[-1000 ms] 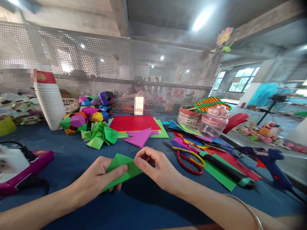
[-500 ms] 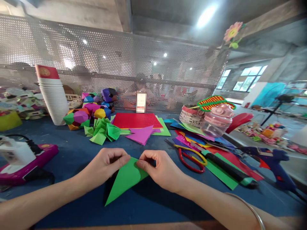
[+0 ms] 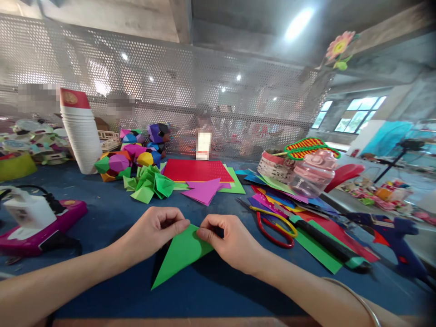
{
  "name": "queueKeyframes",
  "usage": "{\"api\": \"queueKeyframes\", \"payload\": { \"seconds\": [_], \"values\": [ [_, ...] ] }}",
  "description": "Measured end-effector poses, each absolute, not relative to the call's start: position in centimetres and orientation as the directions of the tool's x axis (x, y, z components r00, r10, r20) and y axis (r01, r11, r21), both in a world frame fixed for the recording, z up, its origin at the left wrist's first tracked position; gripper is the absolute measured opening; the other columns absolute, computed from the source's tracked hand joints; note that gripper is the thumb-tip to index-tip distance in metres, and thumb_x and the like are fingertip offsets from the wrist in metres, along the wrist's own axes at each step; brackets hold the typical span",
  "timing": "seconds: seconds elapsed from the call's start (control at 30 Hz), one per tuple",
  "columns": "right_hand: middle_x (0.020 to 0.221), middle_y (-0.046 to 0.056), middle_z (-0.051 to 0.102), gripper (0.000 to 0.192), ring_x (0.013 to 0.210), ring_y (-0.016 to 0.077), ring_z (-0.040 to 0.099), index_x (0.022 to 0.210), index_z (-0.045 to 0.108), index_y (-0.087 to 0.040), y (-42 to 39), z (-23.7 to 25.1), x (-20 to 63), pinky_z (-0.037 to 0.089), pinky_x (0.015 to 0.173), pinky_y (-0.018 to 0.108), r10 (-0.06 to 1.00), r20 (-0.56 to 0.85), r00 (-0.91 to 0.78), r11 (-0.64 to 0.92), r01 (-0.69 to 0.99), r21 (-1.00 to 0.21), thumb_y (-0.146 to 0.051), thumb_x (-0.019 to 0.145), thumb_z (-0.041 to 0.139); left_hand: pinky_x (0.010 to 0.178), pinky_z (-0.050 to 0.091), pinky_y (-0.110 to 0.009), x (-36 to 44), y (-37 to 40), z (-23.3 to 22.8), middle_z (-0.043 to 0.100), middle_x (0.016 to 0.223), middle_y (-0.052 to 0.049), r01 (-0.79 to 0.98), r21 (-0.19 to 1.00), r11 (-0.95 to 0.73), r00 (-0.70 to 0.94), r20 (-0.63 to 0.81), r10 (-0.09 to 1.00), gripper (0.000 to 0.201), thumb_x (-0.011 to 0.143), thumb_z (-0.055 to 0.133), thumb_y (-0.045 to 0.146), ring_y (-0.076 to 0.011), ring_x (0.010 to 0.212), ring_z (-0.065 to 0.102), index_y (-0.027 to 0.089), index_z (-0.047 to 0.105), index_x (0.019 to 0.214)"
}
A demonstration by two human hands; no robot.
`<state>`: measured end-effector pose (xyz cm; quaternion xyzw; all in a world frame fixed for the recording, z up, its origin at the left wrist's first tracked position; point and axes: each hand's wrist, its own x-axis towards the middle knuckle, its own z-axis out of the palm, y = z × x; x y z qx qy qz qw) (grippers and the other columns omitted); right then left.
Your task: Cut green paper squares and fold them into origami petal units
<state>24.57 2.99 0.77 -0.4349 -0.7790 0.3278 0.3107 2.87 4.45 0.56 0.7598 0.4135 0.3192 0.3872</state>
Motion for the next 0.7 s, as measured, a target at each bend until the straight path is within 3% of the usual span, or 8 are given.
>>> {"api": "queueKeyframes", "payload": {
  "seconds": [0.17,0.4,0.57,0.7],
  "values": [
    [0.066,-0.003,0.055,0.025,0.064,0.0125,0.046,0.074,0.063,-0.018,3.1,0.5,24.6,0.034,0.06,0.026,0.878,0.181,-0.442,0.408,0.497,-0.766,-0.034,0.094,0.061,0.046,0.028,-0.022,2.9,4.5,0.5,0.038,0.056,0.007,0.437,0.823,-0.362,0.455,0.144,0.879,0.044,0.093,0.051,0.055,-0.0097,0.05,0.038,0.018,0.053,0.069],
    [0.068,-0.003,0.061,0.019,0.065,0.0126,0.052,0.079,0.065,-0.018,3.2,0.3,24.6,0.035,0.062,0.026,0.867,0.175,-0.466,0.45,0.584,-0.676,-0.027,0.095,0.063,0.053,0.03,-0.024,2.9,5.1,-0.5,0.039,0.061,0.004,0.573,0.683,-0.453,0.462,0.188,0.867,0.045,0.096,0.042,0.051,-0.0117,0.058,0.04,0.019,0.05,0.066],
    [0.075,-0.001,0.066,0.012,0.074,0.0157,0.057,0.08,0.065,-0.018,3.2,0.0,24.5,0.037,0.069,0.028,0.85,0.225,-0.476,0.512,0.65,-0.561,-0.019,0.091,0.071,0.056,0.025,-0.028,3.0,5.0,-0.8,0.042,0.059,0.004,0.69,0.509,-0.514,0.466,0.23,0.854,0.035,0.096,0.048,0.036,-0.0129,0.057,0.039,0.019,0.048,0.065],
    [0.077,0.0,0.064,0.015,0.078,0.0171,0.056,0.08,0.061,-0.018,3.1,-0.2,24.4,0.037,0.072,0.03,0.835,0.223,-0.504,0.542,0.675,-0.501,-0.015,0.091,0.071,0.061,0.026,-0.03,3.0,4.7,-0.7,0.052,0.067,0.0,0.731,0.334,-0.595,0.525,0.282,0.803,0.03,0.097,0.047,0.027,-0.0174,0.066,0.049,0.019,0.05,0.069]
  ]
}}
